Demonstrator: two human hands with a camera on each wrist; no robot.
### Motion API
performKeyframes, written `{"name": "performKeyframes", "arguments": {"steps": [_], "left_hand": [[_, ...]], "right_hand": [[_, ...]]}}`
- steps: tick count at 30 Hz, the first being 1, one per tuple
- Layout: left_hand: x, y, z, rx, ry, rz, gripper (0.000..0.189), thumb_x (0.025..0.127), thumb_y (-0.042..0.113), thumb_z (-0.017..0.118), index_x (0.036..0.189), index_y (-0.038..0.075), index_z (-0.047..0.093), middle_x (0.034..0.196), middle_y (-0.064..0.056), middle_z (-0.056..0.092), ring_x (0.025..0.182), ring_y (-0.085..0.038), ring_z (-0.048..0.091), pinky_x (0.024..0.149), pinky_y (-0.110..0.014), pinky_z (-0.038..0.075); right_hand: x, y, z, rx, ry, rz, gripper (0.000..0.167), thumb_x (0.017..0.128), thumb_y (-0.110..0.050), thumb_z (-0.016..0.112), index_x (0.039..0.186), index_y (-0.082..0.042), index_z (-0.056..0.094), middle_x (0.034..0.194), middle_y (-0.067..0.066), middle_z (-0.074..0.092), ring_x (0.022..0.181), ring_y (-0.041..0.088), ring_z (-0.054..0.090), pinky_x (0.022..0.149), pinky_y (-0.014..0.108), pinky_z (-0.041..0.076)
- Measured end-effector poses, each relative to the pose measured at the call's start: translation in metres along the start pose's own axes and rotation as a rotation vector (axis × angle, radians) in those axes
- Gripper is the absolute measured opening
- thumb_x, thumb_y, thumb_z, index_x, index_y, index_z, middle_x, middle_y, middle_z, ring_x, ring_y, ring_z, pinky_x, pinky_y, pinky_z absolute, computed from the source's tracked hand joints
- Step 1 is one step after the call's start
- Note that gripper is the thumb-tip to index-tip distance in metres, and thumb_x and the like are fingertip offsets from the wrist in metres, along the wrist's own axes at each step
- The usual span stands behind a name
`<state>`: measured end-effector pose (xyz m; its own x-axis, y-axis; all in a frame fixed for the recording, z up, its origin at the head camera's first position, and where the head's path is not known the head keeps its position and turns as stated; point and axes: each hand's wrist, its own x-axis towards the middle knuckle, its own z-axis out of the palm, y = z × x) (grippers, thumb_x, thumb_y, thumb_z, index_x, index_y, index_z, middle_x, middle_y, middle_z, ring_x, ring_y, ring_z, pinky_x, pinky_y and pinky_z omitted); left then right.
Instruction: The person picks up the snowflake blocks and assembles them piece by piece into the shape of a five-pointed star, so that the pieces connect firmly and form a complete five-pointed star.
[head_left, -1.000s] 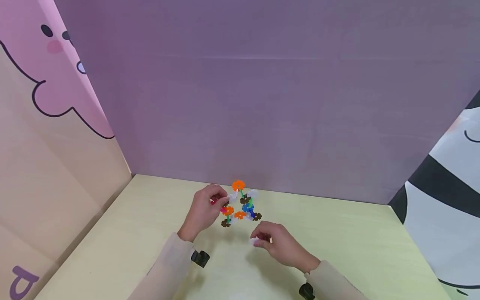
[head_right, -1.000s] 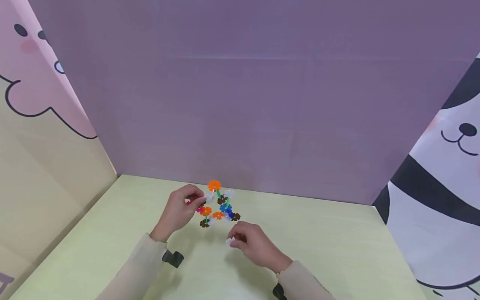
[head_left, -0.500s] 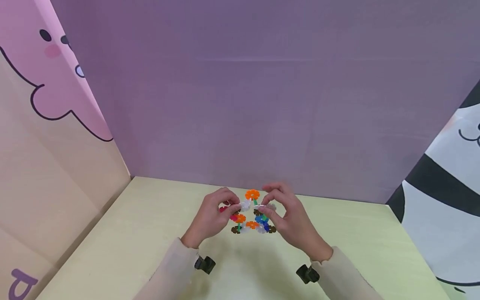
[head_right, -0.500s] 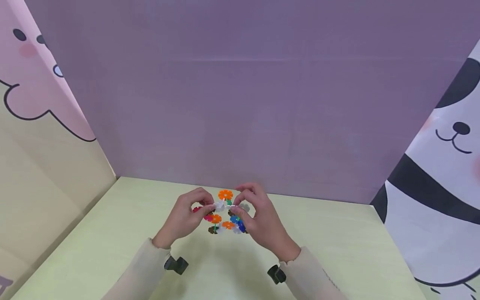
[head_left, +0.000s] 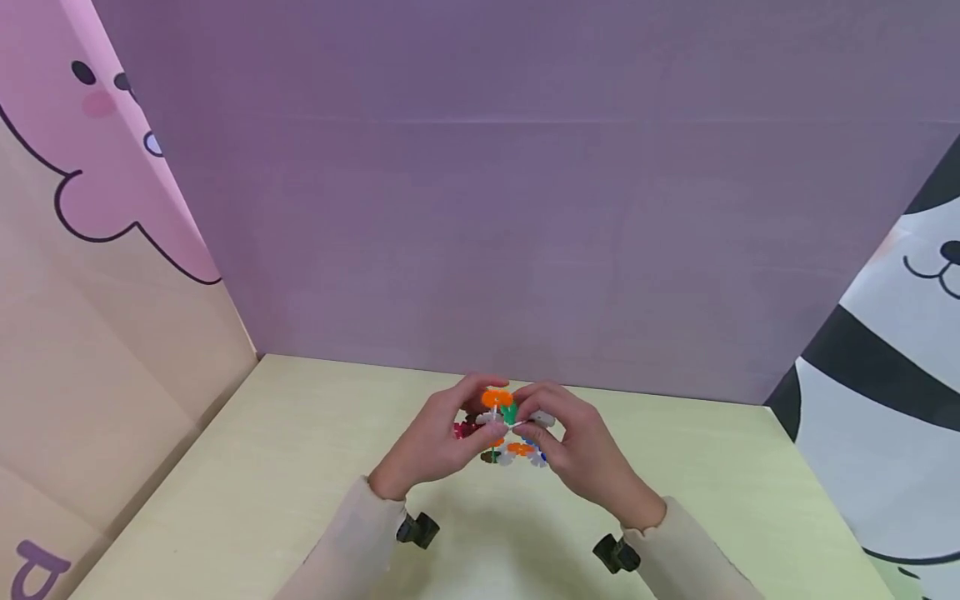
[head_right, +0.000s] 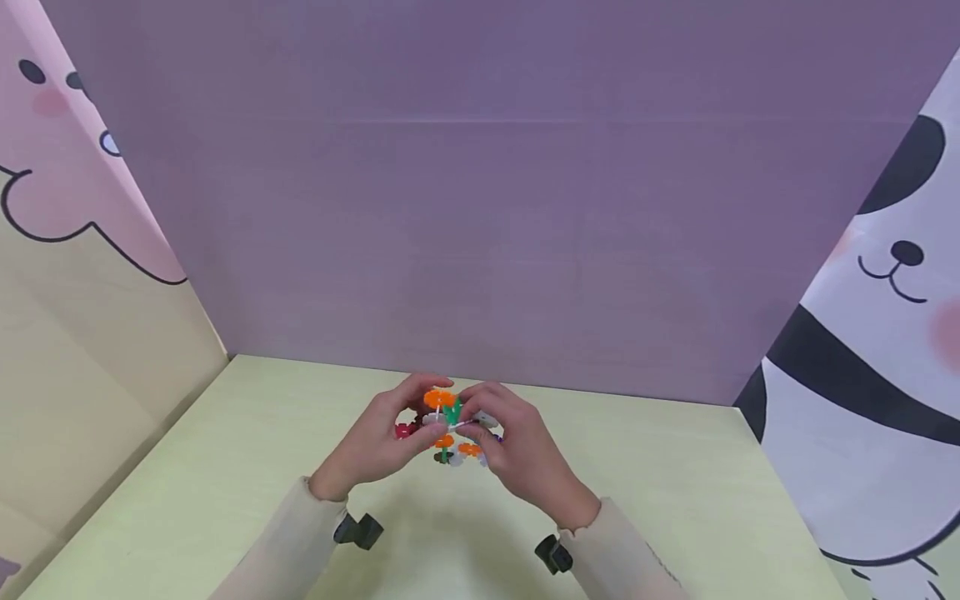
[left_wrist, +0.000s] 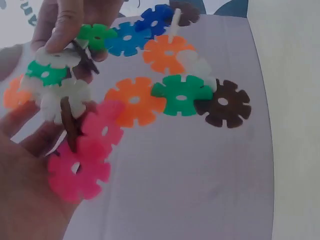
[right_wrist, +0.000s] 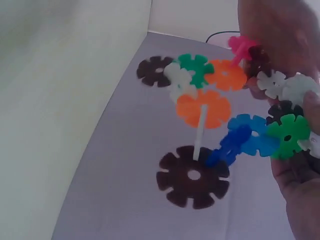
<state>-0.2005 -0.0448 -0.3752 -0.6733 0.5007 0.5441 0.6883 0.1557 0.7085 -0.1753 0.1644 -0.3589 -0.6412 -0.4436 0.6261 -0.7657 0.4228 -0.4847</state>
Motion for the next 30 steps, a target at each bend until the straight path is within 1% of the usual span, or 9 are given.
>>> {"name": "performKeyframes", "arguments": {"steps": [4,7,10,13,18,22,25,27,30], "left_hand": [[0.0,-0.002,0.002,0.036,0.041,0.054,0.027,0.091,0.023,0.064,0.117,0.016,0.059,0.091,0.008,0.058,0.069,-0.013,0.05,0.051,-0.026,0.043],[-0.003,-0.001,0.002,0.041,0.087,0.036,0.028,0.091,0.019,0.065,0.117,0.014,0.058,0.09,0.009,0.057,0.073,-0.013,0.051,0.053,-0.025,0.045],[-0.005,0.001,0.003,0.03,0.109,0.021,0.03,0.09,0.017,0.065,0.119,0.01,0.057,0.09,0.008,0.057,0.076,-0.014,0.051,0.053,-0.025,0.047],[-0.006,0.004,0.005,0.026,0.114,0.027,0.032,0.09,0.017,0.065,0.121,0.009,0.057,0.091,0.006,0.058,0.078,-0.015,0.052,0.053,-0.026,0.048],[-0.005,0.006,0.009,0.02,0.136,0.05,0.032,0.09,0.015,0.065,0.12,0.009,0.057,0.091,0.005,0.058,0.079,-0.015,0.052,0.055,-0.025,0.05],[-0.005,0.009,0.012,0.001,0.161,0.085,0.031,0.091,0.016,0.064,0.12,0.008,0.057,0.094,0.002,0.06,0.081,-0.015,0.054,0.057,-0.026,0.053],[-0.005,0.009,0.015,-0.006,0.189,0.119,0.032,0.091,0.016,0.063,0.12,0.007,0.056,0.098,-0.001,0.061,0.081,-0.014,0.056,0.058,-0.026,0.053],[-0.005,0.01,0.017,-0.01,0.206,0.141,0.032,0.091,0.015,0.064,0.12,0.006,0.056,0.099,-0.003,0.061,0.077,-0.015,0.056,0.057,-0.026,0.053],[-0.005,0.013,0.019,-0.027,0.206,0.152,0.031,0.09,0.012,0.064,0.119,0.004,0.056,0.099,-0.006,0.061,0.072,-0.016,0.057,0.056,-0.026,0.053]], "right_hand": [[0.0,0.0,-0.002,-0.005,-0.009,-0.01,0.013,0.083,-0.01,0.073,0.087,-0.017,0.063,0.103,-0.005,0.058,0.091,0.011,0.056,0.073,0.029,0.048],[-0.003,0.001,-0.004,-0.051,0.024,0.027,0.015,0.084,-0.008,0.071,0.089,-0.018,0.062,0.096,-0.01,0.057,0.084,0.008,0.054,0.072,0.03,0.048],[-0.005,0.001,-0.005,-0.082,0.071,0.073,0.019,0.084,-0.004,0.07,0.093,-0.019,0.061,0.089,-0.013,0.058,0.078,0.007,0.054,0.071,0.031,0.048],[-0.006,0.0,-0.005,-0.086,0.106,0.091,0.02,0.084,-0.004,0.07,0.095,-0.018,0.062,0.087,-0.015,0.06,0.079,0.007,0.054,0.073,0.033,0.048],[-0.006,-0.001,-0.003,-0.065,0.169,0.075,0.019,0.081,-0.003,0.073,0.091,-0.016,0.063,0.084,-0.016,0.063,0.087,0.009,0.057,0.077,0.035,0.048],[-0.003,-0.022,-0.005,-0.032,0.223,0.061,0.022,0.078,0.006,0.073,0.086,-0.009,0.06,0.079,-0.007,0.064,0.082,0.012,0.063,0.083,0.034,0.048],[0.002,-0.038,-0.008,0.003,0.214,0.052,0.022,0.076,0.011,0.072,0.082,-0.004,0.058,0.078,0.0,0.064,0.077,0.015,0.063,0.079,0.032,0.048],[0.004,-0.042,-0.009,0.028,0.188,0.048,0.022,0.076,0.012,0.071,0.081,-0.004,0.058,0.077,-0.001,0.064,0.078,0.014,0.061,0.073,0.031,0.049],[0.003,-0.037,-0.007,0.041,0.171,0.042,0.023,0.075,0.013,0.072,0.077,-0.005,0.059,0.074,-0.002,0.062,0.077,0.014,0.057,0.079,0.031,0.048]]}}
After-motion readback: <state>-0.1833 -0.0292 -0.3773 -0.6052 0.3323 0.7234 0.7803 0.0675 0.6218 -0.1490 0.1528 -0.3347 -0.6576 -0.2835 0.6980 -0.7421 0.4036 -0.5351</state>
